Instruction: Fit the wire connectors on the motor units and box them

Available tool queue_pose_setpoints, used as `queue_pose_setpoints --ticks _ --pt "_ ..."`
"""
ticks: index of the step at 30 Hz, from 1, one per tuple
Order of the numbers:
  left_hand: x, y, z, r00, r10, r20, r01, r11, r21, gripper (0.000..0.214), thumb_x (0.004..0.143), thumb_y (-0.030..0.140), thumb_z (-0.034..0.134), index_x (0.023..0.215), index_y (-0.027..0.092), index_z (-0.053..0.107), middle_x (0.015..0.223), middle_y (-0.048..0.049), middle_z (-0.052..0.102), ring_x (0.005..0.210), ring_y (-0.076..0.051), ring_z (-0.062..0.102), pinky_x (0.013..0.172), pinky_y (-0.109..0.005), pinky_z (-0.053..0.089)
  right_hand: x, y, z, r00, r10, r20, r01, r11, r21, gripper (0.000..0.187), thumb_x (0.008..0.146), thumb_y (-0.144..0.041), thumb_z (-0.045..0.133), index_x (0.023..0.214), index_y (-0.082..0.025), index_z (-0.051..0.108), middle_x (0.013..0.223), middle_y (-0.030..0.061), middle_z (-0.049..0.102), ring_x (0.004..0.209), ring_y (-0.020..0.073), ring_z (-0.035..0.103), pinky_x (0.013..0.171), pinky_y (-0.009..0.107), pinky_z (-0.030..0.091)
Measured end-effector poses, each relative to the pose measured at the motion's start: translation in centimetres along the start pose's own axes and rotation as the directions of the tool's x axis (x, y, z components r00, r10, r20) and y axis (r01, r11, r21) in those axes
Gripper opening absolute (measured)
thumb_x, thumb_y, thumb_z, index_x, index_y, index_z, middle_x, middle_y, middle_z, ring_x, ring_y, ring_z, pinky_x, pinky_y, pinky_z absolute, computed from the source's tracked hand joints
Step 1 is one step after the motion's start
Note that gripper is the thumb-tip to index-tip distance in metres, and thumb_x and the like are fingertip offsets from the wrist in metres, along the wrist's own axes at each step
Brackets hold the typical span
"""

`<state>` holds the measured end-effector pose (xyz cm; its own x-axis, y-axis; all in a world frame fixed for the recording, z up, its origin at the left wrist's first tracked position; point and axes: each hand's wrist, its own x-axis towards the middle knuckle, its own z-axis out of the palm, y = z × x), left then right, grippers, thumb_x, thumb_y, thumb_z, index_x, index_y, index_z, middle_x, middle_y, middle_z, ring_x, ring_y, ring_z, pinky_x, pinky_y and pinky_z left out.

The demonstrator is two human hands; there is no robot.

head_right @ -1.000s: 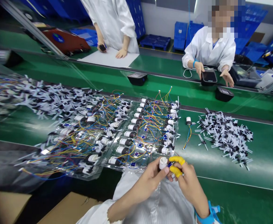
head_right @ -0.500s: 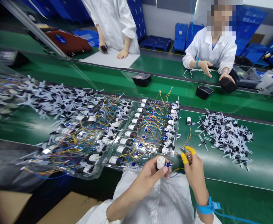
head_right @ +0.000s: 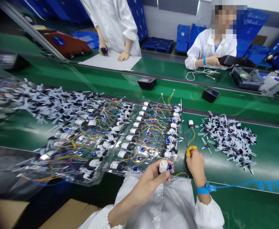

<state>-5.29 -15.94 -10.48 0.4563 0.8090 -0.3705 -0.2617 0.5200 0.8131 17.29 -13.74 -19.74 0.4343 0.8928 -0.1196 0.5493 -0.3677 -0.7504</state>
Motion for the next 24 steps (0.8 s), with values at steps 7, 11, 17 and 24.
queue_pose_setpoints --ticks 7,11,17,24 --pt "-0.1 -0.1 -0.6 0.999 0.015 -0.029 -0.016 1.0 -0.023 0.048 0.077 0.049 0.088 0.103 0.016 0.065 0.073 0.0012 0.065 0.077 -0.017 0.065 0.076 -0.028 0.049 -1.8 -0.9 -1.7 0.959 0.004 0.285 -0.118 0.915 0.386 0.032 0.083 -0.053 0.058 0.076 -0.022 0.056 0.065 0.0003 0.056 0.05 0.0146 0.045 0.048 0.027 0.032" --pt "0.1 0.0 -0.5 1.0 -0.004 -0.018 0.004 1.0 -0.004 0.038 0.078 0.039 0.085 0.101 0.016 0.065 0.079 -0.0004 0.069 0.067 -0.013 0.061 0.07 -0.028 0.047 -3.5 -2.1 -2.0 0.933 -0.027 0.359 -0.187 0.817 0.545 0.039 0.083 -0.057 0.07 0.09 -0.02 0.063 0.067 -0.0013 0.057 0.05 0.0119 0.043 0.049 0.025 0.034" --pt "0.2 0.2 -0.3 1.0 -0.013 -0.003 0.013 1.0 -0.002 0.034 0.079 0.036 0.082 0.101 0.016 0.066 0.078 0.0 0.068 0.065 -0.013 0.06 0.07 -0.029 0.046 -3.7 -3.3 -2.3 0.94 -0.037 0.34 -0.24 0.638 0.732 0.037 0.082 -0.052 0.082 0.094 -0.019 0.069 0.07 -0.0011 0.057 0.05 0.0092 0.036 0.045 0.023 0.027" --pt "0.4 0.0 -0.1 1.0 -0.012 -0.017 0.012 1.0 -0.016 0.04 0.078 0.04 0.085 0.102 0.014 0.066 0.082 -0.0013 0.067 0.066 -0.013 0.061 0.069 -0.029 0.047 -4.3 -4.7 -2.4 0.936 -0.057 0.348 -0.302 0.381 0.874 0.032 0.078 -0.044 0.087 0.095 -0.023 0.07 0.083 0.0007 0.057 0.058 0.0106 0.038 0.042 0.019 0.036"
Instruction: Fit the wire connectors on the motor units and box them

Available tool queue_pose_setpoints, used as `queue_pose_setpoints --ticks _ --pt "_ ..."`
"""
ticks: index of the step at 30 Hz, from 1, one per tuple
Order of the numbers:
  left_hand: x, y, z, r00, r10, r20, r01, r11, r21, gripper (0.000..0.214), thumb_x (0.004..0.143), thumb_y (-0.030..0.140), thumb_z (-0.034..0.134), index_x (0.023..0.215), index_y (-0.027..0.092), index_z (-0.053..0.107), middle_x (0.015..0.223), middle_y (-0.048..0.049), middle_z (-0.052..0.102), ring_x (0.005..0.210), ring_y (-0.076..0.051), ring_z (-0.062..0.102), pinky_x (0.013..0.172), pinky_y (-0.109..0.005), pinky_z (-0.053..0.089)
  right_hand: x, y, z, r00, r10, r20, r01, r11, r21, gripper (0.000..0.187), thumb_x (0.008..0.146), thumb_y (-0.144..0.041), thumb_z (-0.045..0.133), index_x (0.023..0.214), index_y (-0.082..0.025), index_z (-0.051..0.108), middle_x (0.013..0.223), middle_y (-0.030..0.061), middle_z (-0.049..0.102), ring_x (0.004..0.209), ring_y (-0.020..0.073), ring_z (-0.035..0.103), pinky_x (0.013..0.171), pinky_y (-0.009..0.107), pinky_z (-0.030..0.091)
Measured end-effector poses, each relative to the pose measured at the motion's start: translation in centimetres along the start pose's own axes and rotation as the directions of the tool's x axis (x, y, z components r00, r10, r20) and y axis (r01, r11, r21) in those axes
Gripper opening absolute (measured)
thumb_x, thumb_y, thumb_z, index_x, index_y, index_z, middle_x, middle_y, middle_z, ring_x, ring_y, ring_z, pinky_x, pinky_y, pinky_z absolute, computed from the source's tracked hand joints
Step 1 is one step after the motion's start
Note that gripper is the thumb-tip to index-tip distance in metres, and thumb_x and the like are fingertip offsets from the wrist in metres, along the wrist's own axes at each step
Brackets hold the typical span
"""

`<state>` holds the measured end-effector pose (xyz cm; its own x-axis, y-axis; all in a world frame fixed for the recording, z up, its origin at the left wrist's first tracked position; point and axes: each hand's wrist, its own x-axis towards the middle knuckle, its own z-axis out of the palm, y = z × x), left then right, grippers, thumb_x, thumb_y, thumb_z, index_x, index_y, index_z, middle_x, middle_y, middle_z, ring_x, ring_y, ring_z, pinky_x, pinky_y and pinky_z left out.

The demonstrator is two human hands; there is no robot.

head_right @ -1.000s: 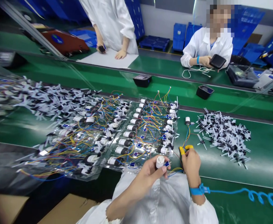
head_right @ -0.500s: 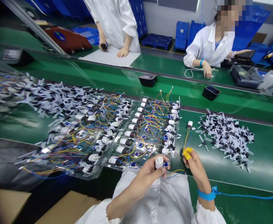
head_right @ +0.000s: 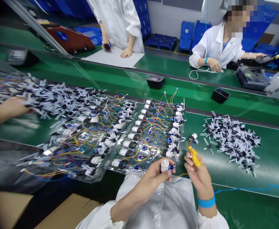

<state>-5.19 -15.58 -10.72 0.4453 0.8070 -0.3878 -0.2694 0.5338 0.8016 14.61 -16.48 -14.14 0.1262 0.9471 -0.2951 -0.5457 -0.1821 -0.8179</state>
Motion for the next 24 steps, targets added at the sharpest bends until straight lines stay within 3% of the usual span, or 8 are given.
queue_pose_setpoints --ticks 4,8,12,18,24 --pt "0.2 0.1 0.3 1.0 -0.011 0.012 0.011 1.0 0.01 0.042 0.078 0.04 0.085 0.105 0.013 0.067 0.083 -0.0023 0.068 0.065 -0.012 0.058 0.067 -0.028 0.046 0.1 0.9 1.0 1.0 0.027 0.005 -0.028 0.998 0.051 0.029 0.077 -0.04 0.088 0.094 -0.024 0.071 0.084 0.0018 0.062 0.06 0.012 0.047 0.042 0.02 0.042" --pt "0.3 0.0 0.2 1.0 -0.017 0.012 0.017 0.999 0.036 0.041 0.078 0.039 0.084 0.106 0.013 0.068 0.086 -0.0035 0.069 0.066 -0.013 0.059 0.068 -0.029 0.047 0.3 1.8 1.3 0.999 0.018 -0.047 -0.019 1.0 -0.022 0.043 0.073 -0.037 0.092 0.106 -0.022 0.069 0.089 0.004 0.072 0.064 0.014 0.059 0.048 0.021 0.045" --pt "0.4 -0.2 0.1 1.0 -0.021 0.013 0.021 0.999 0.04 0.042 0.078 0.038 0.084 0.107 0.012 0.068 0.087 -0.0037 0.069 0.066 -0.013 0.059 0.069 -0.029 0.047 -0.2 1.9 0.7 0.991 -0.061 -0.12 0.045 0.99 -0.134 0.059 0.073 -0.035 0.092 0.124 -0.026 0.062 0.087 0.0014 0.076 0.062 0.0158 0.063 0.052 0.024 0.048" --pt "0.6 -0.1 0.4 1.0 -0.022 0.009 0.021 0.999 0.045 0.037 0.077 0.034 0.082 0.105 0.014 0.068 0.084 -0.0023 0.068 0.065 -0.013 0.058 0.066 -0.028 0.045 -1.4 0.8 -0.5 0.987 -0.159 -0.028 0.138 0.924 -0.357 0.028 0.086 -0.042 0.081 0.107 -0.024 0.08 0.092 0.0065 0.078 0.066 0.018 0.064 0.062 0.031 0.055" --pt "0.6 0.0 0.5 1.0 -0.029 0.007 0.029 0.998 0.048 0.035 0.078 0.034 0.081 0.105 0.015 0.068 0.082 -0.0019 0.068 0.066 -0.013 0.058 0.067 -0.028 0.044 -1.3 0.3 -1.0 0.965 -0.259 -0.047 0.21 0.863 -0.459 0.032 0.083 -0.048 0.084 0.107 -0.026 0.082 0.1 0.0092 0.081 0.08 0.0242 0.072 0.065 0.034 0.059"
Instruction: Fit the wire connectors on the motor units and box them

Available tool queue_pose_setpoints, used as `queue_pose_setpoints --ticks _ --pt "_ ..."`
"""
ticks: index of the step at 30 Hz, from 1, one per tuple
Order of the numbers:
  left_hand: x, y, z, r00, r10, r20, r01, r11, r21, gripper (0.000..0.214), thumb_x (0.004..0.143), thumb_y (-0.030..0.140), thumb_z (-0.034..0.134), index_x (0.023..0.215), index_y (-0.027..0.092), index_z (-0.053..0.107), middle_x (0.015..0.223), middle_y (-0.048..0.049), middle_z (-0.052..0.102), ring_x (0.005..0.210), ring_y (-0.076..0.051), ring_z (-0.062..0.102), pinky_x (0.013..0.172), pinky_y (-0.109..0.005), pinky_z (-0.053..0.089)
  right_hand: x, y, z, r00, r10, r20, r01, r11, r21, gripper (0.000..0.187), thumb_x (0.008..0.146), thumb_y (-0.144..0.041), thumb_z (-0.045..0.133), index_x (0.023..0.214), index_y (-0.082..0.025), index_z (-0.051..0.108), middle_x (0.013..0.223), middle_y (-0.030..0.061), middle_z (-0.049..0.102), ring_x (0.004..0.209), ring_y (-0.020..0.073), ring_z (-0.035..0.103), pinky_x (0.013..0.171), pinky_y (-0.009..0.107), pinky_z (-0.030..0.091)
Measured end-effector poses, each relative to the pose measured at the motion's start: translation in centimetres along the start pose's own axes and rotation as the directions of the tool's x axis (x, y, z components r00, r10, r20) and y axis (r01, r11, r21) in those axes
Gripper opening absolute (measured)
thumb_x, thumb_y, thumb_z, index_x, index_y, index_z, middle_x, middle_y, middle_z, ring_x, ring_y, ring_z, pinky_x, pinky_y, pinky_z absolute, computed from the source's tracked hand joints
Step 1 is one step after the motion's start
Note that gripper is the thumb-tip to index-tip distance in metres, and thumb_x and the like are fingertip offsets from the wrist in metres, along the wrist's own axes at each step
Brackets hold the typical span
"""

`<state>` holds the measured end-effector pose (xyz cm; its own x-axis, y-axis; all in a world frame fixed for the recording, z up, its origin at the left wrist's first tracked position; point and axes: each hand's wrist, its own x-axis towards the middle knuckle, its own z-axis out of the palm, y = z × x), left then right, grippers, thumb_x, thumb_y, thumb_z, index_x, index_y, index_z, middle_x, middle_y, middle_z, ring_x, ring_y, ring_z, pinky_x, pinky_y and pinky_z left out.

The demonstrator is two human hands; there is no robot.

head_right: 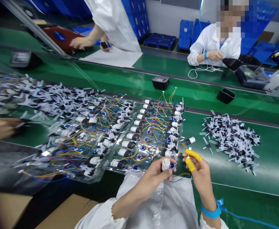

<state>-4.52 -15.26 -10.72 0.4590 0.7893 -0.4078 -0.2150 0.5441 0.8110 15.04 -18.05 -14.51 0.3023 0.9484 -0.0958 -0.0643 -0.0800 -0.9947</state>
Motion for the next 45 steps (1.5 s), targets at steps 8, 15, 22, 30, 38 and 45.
queue_pose_setpoints --ticks 8,15,22,30,38,45 --pt "-0.3 0.3 0.0 1.0 0.011 0.004 -0.011 0.999 -0.046 0.034 0.076 0.033 0.082 0.101 0.016 0.065 0.084 -0.0022 0.069 0.067 -0.013 0.059 0.069 -0.028 0.045 0.0 -1.0 -0.4 0.953 -0.303 -0.021 0.287 0.92 -0.266 0.013 0.096 -0.035 0.073 0.102 -0.026 0.081 0.12 0.0093 0.073 0.11 0.0267 0.069 0.095 0.041 0.056" --pt "-0.4 0.4 0.1 0.998 -0.011 0.06 0.016 0.996 -0.091 0.044 0.072 0.04 0.09 0.101 0.016 0.067 0.087 -0.003 0.069 0.065 -0.012 0.058 0.067 -0.028 0.046 -0.2 -2.4 0.2 0.944 -0.288 -0.16 0.252 0.944 -0.213 0.025 0.092 -0.047 0.075 0.099 -0.024 0.079 0.093 0.0083 0.081 0.083 0.0268 0.076 0.078 0.042 0.062" --pt "-0.6 0.3 -0.3 1.0 -0.002 0.03 0.003 0.999 -0.044 0.045 0.072 0.043 0.092 0.098 0.017 0.067 0.075 0.0024 0.061 0.066 -0.012 0.055 0.064 -0.026 0.044 0.7 -1.3 -1.3 0.925 -0.177 -0.336 0.166 0.984 -0.063 0.03 0.096 -0.046 0.072 0.113 -0.021 0.073 0.097 0.0075 0.076 0.089 0.0238 0.074 0.08 0.039 0.06" --pt "-0.6 0.5 -0.2 1.0 -0.011 0.02 0.011 1.0 -0.012 0.044 0.072 0.043 0.09 0.097 0.016 0.066 0.074 0.0029 0.059 0.064 -0.012 0.054 0.063 -0.027 0.044 1.4 -1.6 -2.6 0.892 -0.182 -0.415 0.218 0.975 0.041 0.027 0.098 -0.044 0.071 0.113 -0.021 0.073 0.107 0.0071 0.076 0.099 0.0223 0.074 0.089 0.038 0.056" --pt "-0.6 0.5 -0.3 1.0 -0.009 0.01 0.009 1.0 0.001 0.045 0.072 0.043 0.09 0.097 0.015 0.065 0.07 0.0036 0.059 0.062 -0.012 0.053 0.064 -0.027 0.042 0.8 -1.2 -3.9 0.885 -0.118 -0.451 0.173 0.981 0.083 0.03 0.091 -0.039 0.078 0.115 -0.021 0.074 0.103 0.0051 0.077 0.091 0.0199 0.074 0.083 0.034 0.056" --pt "-0.4 0.2 -0.5 1.0 -0.005 0.011 0.005 1.0 -0.007 0.045 0.071 0.044 0.09 0.097 0.016 0.067 0.071 0.0041 0.058 0.062 -0.012 0.054 0.064 -0.027 0.043 0.4 -0.6 -4.7 0.827 -0.111 -0.551 0.144 0.989 0.018 0.035 0.088 -0.04 0.081 0.118 -0.021 0.075 0.105 0.0045 0.076 0.097 0.019 0.072 0.089 0.035 0.055"
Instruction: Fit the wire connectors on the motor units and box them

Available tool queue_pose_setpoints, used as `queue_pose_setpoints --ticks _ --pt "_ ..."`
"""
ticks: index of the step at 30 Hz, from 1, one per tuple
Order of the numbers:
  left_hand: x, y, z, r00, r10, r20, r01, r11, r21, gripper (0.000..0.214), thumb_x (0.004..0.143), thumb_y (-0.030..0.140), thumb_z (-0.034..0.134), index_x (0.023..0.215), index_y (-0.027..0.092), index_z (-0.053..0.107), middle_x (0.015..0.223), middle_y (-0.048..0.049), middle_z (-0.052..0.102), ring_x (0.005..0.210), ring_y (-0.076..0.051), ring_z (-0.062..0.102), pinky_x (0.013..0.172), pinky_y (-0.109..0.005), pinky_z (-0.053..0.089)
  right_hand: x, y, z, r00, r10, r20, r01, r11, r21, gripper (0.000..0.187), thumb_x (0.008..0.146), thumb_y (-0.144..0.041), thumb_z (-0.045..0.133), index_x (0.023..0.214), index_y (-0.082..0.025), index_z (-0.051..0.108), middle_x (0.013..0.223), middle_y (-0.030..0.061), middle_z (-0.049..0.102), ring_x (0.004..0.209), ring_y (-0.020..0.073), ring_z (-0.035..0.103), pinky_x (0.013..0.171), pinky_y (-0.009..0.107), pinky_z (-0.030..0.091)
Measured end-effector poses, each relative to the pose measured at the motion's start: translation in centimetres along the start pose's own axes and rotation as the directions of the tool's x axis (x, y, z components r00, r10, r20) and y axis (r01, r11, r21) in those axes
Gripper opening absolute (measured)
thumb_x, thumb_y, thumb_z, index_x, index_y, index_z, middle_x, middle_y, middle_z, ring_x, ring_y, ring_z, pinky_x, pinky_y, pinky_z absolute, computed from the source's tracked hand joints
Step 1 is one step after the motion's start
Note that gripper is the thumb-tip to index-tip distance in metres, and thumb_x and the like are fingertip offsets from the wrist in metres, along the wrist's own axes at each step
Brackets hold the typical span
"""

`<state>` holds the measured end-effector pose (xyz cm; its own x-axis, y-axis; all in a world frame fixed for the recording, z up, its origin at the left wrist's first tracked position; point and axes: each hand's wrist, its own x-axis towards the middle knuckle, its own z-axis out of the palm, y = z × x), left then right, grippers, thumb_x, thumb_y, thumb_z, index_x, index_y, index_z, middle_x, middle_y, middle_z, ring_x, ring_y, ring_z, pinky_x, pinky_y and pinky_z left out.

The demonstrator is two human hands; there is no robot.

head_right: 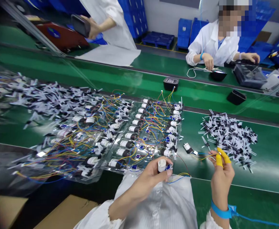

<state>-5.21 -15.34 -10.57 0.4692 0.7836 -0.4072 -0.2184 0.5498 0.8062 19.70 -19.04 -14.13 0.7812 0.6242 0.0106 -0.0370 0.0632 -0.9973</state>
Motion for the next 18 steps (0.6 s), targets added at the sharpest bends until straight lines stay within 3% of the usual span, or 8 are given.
queue_pose_setpoints --ticks 6,9,13,15,18 --pt "-0.1 0.2 -0.1 1.0 0.012 0.013 -0.012 1.0 -0.009 0.044 0.072 0.045 0.091 0.097 0.016 0.068 0.069 0.0043 0.059 0.061 -0.011 0.054 0.063 -0.026 0.042 0.3 0.3 -0.1 1.0 -0.021 0.003 0.021 1.0 -0.021 0.041 0.087 -0.039 0.082 0.122 -0.021 0.073 0.111 0.0076 0.077 0.105 0.0246 0.074 0.095 0.043 0.058" --pt "-0.2 0.1 -0.3 1.0 0.006 0.003 -0.006 1.0 0.0 0.045 0.072 0.046 0.09 0.098 0.015 0.069 0.067 0.0043 0.059 0.061 -0.011 0.054 0.064 -0.026 0.041 0.8 0.5 -0.8 0.984 -0.168 -0.056 0.154 0.969 -0.191 0.043 0.088 -0.04 0.078 0.124 -0.018 0.073 0.123 0.0128 0.074 0.121 0.0326 0.068 0.106 0.055 0.053" --pt "0.0 -0.3 -0.5 1.0 -0.009 -0.018 0.01 1.0 0.029 0.049 0.072 0.048 0.09 0.101 0.013 0.071 0.067 0.0036 0.059 0.062 -0.011 0.053 0.064 -0.026 0.041 2.0 0.1 -1.6 0.855 -0.494 -0.159 0.372 0.797 -0.476 0.047 0.091 -0.041 0.074 0.128 -0.013 0.073 0.125 0.0177 0.073 0.12 0.0358 0.069 0.105 0.055 0.053" --pt "0.1 -0.5 -0.4 1.0 -0.012 -0.014 0.012 0.999 0.031 0.05 0.072 0.048 0.09 0.101 0.013 0.071 0.067 0.0035 0.059 0.062 -0.011 0.053 0.064 -0.026 0.04 2.8 0.0 -1.4 0.832 -0.552 -0.054 0.434 0.709 -0.556 0.042 0.096 -0.044 0.067 0.124 -0.014 0.074 0.118 0.0174 0.075 0.11 0.0338 0.072 0.098 0.051 0.056" --pt "0.2 -0.6 -0.1 1.0 -0.009 0.016 0.009 0.999 0.044 0.048 0.073 0.049 0.089 0.1 0.013 0.071 0.066 0.0036 0.059 0.062 -0.012 0.053 0.064 -0.027 0.04 4.7 0.8 -0.3 0.841 -0.484 0.24 0.507 0.552 -0.662 0.04 0.098 -0.045 0.056 0.114 -0.015 0.075 0.108 0.0163 0.076 0.094 0.0298 0.072 0.089 0.046 0.056"
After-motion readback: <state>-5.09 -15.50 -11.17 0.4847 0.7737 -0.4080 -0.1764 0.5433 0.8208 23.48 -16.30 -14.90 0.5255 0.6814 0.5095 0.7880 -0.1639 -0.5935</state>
